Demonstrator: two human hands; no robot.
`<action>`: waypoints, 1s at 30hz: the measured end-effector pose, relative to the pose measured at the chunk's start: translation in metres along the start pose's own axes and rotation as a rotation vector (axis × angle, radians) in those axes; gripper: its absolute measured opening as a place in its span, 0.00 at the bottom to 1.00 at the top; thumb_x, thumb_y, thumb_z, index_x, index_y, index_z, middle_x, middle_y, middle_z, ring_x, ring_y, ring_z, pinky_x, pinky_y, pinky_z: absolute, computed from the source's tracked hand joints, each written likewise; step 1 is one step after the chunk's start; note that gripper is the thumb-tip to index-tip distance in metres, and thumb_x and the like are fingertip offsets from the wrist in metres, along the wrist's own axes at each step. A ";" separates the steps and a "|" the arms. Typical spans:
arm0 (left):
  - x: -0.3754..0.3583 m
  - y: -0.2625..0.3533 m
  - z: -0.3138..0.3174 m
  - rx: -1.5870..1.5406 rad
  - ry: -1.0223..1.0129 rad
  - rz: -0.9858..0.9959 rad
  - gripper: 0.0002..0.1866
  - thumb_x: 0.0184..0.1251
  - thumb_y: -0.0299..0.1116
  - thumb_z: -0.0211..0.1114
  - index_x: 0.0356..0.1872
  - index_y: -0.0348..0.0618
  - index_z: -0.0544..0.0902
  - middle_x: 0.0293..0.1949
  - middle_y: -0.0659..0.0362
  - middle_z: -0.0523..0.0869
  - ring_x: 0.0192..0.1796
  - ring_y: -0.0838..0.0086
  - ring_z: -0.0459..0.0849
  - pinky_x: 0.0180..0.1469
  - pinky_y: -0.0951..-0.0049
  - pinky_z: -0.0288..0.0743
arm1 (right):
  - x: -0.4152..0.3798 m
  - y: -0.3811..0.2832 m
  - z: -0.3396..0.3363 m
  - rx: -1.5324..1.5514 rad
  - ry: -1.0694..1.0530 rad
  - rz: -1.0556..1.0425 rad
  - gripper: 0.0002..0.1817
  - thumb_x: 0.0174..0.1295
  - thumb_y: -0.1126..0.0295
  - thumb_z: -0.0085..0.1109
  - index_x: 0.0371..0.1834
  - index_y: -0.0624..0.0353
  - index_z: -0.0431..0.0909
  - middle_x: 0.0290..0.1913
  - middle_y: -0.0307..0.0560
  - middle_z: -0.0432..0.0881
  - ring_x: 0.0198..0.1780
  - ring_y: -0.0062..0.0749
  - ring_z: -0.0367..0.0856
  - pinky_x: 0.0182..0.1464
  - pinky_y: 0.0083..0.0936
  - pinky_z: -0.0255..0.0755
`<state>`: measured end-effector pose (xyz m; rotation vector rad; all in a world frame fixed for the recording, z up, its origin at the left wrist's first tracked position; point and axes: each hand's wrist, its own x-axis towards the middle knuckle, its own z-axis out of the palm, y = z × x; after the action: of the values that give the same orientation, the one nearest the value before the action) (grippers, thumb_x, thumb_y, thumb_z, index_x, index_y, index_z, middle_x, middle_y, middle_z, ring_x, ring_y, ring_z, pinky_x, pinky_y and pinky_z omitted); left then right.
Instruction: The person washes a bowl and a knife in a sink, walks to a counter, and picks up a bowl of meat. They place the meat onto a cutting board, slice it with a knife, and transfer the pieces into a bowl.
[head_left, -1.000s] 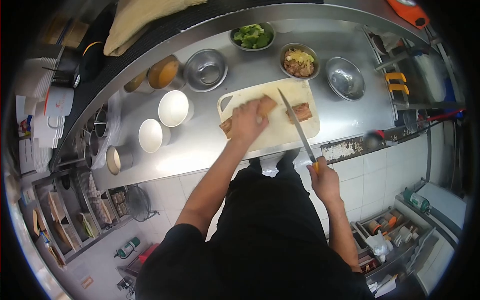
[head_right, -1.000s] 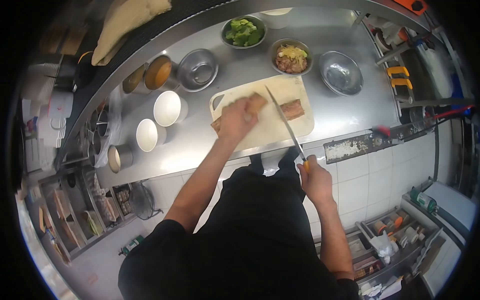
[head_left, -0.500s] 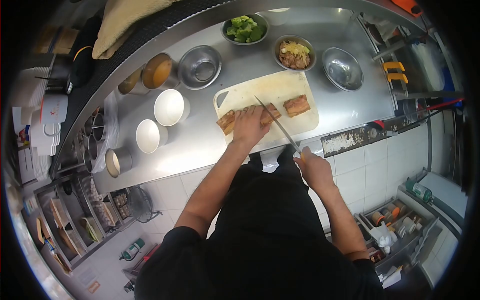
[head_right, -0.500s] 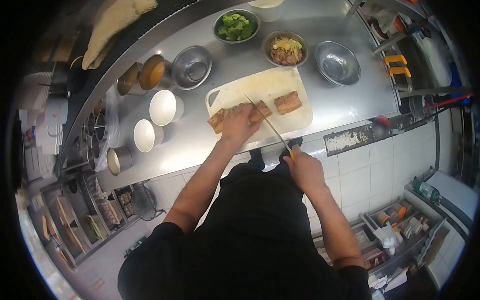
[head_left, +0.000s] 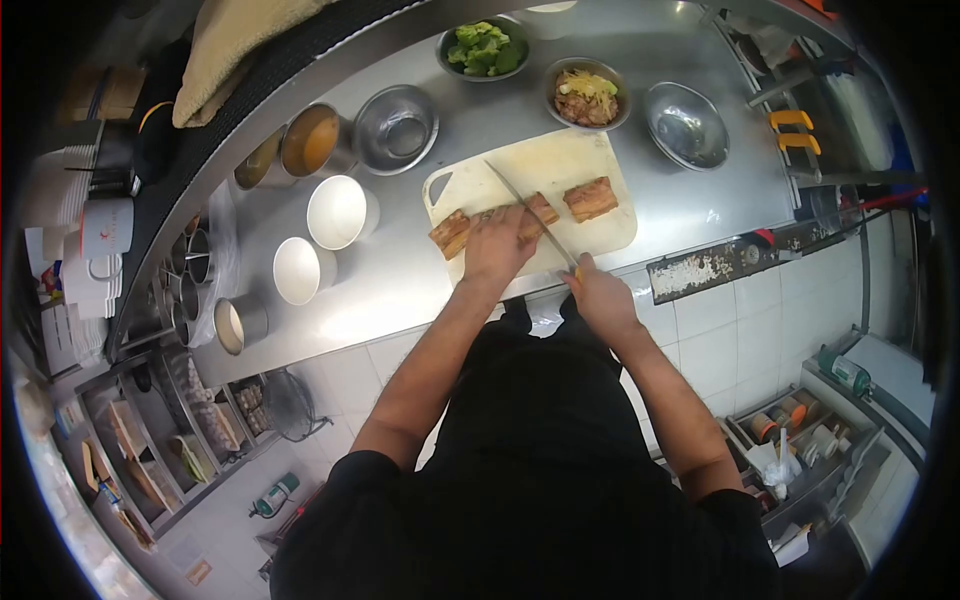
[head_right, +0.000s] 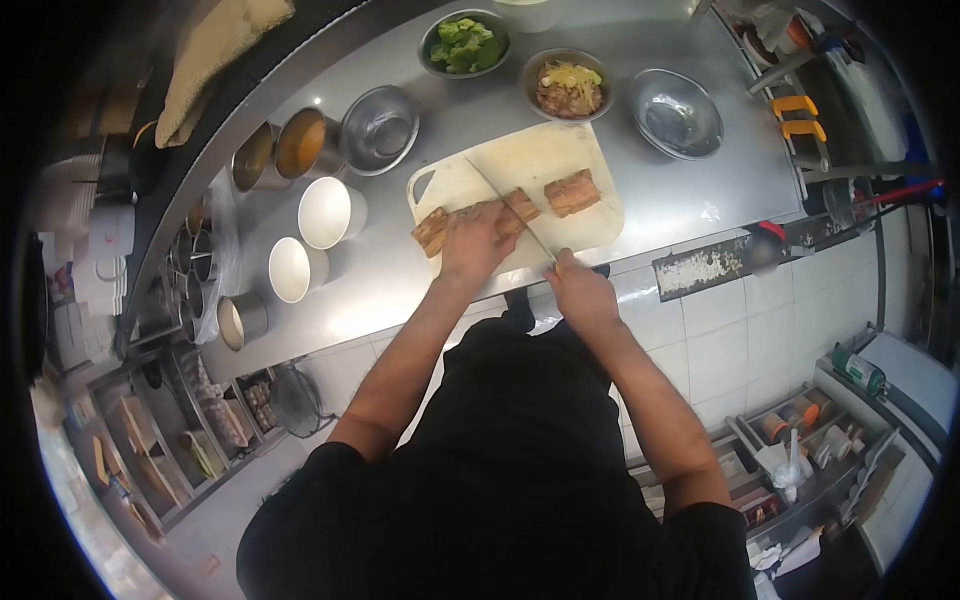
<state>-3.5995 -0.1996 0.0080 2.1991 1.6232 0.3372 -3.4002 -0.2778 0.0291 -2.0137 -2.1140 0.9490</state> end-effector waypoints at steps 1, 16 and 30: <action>0.002 -0.002 0.002 -0.001 0.009 0.009 0.28 0.55 0.40 0.78 0.55 0.42 0.79 0.53 0.51 0.87 0.60 0.58 0.84 0.65 0.55 0.70 | -0.001 0.000 -0.006 0.002 0.005 0.004 0.17 0.76 0.57 0.54 0.48 0.61 0.69 0.31 0.58 0.86 0.35 0.59 0.88 0.35 0.50 0.80; 0.000 -0.012 -0.005 -0.079 -0.039 -0.053 0.26 0.55 0.36 0.78 0.51 0.42 0.76 0.50 0.48 0.84 0.54 0.48 0.83 0.59 0.51 0.75 | -0.042 -0.019 -0.024 -0.023 -0.106 0.059 0.17 0.76 0.57 0.54 0.48 0.62 0.68 0.30 0.59 0.86 0.36 0.59 0.88 0.37 0.50 0.81; 0.005 0.003 -0.013 -0.021 0.045 -0.059 0.31 0.52 0.41 0.79 0.56 0.43 0.76 0.57 0.52 0.80 0.64 0.53 0.77 0.65 0.51 0.69 | -0.024 -0.018 -0.025 0.008 0.058 0.011 0.17 0.75 0.57 0.56 0.46 0.61 0.69 0.29 0.58 0.86 0.33 0.59 0.87 0.35 0.50 0.81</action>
<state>-3.6006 -0.1933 0.0204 2.1376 1.6963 0.3879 -3.4016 -0.2895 0.0664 -2.0250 -2.0687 0.8883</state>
